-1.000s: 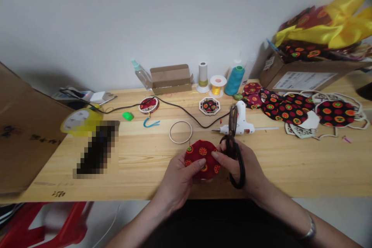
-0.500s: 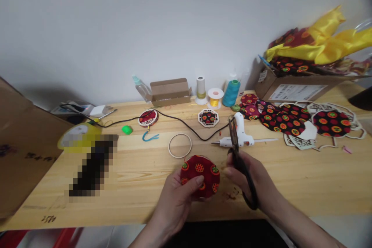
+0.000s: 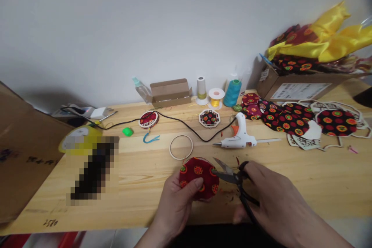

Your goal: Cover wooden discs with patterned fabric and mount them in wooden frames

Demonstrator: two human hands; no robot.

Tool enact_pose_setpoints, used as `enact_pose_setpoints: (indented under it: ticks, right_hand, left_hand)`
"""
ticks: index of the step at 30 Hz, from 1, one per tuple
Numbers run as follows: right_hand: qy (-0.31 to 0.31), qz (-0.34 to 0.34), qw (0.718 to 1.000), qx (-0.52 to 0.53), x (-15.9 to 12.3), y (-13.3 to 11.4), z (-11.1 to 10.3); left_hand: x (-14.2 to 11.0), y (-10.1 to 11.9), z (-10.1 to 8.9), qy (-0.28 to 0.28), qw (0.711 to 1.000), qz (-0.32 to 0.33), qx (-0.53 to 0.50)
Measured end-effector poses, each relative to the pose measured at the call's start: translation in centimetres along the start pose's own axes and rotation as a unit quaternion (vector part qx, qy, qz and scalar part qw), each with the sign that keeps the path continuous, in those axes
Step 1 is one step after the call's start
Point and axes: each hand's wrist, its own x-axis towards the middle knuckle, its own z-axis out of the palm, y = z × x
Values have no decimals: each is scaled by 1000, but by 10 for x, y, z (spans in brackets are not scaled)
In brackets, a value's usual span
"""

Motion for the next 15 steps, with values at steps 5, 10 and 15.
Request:
enact_pose_setpoints:
  ticks: [5,10,15]
  right_hand:
    - [30,-33,999,-18,-1,2,3]
    - [64,-59,996,-26,0,-2,7]
    - [81,-83,993,-27,1,-4,7]
  left_hand:
    - [0,-2,0,1,1000,-7,-6]
    - [-1,-3,0,-29,999,-13,-10]
    - [0,-2,0,-32,999,-8,-13]
